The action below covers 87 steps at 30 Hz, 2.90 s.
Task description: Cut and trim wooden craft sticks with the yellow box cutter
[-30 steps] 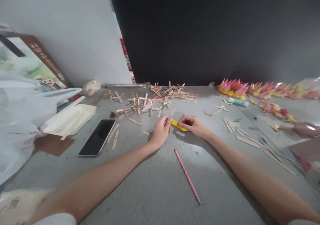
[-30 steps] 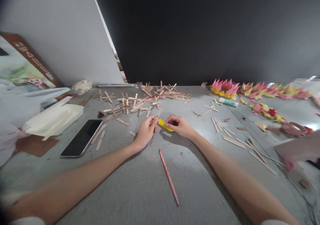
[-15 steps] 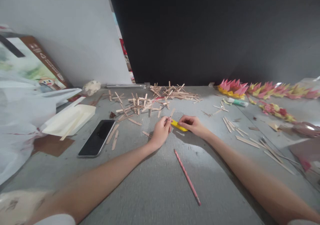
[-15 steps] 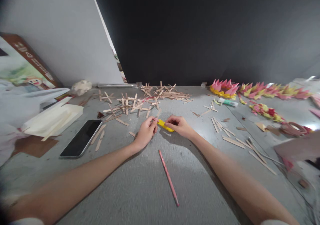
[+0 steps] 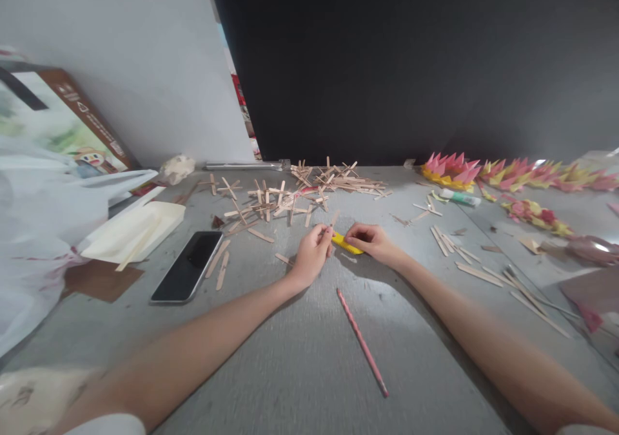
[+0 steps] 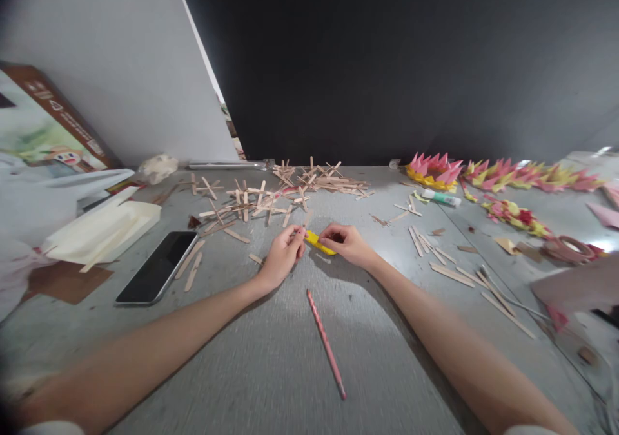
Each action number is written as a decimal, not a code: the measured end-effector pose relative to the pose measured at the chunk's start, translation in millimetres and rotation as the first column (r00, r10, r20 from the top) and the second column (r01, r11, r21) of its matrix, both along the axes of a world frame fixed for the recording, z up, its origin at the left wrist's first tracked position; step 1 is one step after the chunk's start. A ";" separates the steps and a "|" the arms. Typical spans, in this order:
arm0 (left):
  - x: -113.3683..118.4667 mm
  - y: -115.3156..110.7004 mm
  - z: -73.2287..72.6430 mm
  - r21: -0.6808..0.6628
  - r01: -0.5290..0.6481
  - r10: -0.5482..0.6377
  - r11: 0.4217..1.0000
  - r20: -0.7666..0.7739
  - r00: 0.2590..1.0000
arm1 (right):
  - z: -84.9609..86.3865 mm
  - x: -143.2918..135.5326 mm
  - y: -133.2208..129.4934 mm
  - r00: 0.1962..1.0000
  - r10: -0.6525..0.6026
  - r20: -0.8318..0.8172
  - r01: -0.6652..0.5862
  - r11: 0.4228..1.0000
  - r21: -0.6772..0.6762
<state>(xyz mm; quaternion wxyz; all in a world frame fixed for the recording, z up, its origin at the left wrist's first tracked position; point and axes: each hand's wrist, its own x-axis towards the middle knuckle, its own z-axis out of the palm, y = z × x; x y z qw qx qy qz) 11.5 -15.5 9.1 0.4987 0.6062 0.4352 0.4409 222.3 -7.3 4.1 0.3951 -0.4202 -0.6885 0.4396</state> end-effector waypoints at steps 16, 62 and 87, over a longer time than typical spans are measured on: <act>-0.2 -4.1 4.5 -0.011 0.024 -0.024 1.000 0.006 1.000 | 1.1 0.3 -1.5 0.998 0.014 0.054 -0.016 0.999 0.037; -40.1 -15.0 15.3 0.362 0.060 0.168 0.930 -0.566 0.807 | 0.3 5.6 -63.2 0.878 -0.475 0.055 0.431 0.835 0.341; -208.1 -102.4 173.2 0.332 -0.105 0.314 0.937 -0.675 0.668 | -5.7 12.2 -61.2 0.863 -0.504 0.017 0.485 0.839 0.248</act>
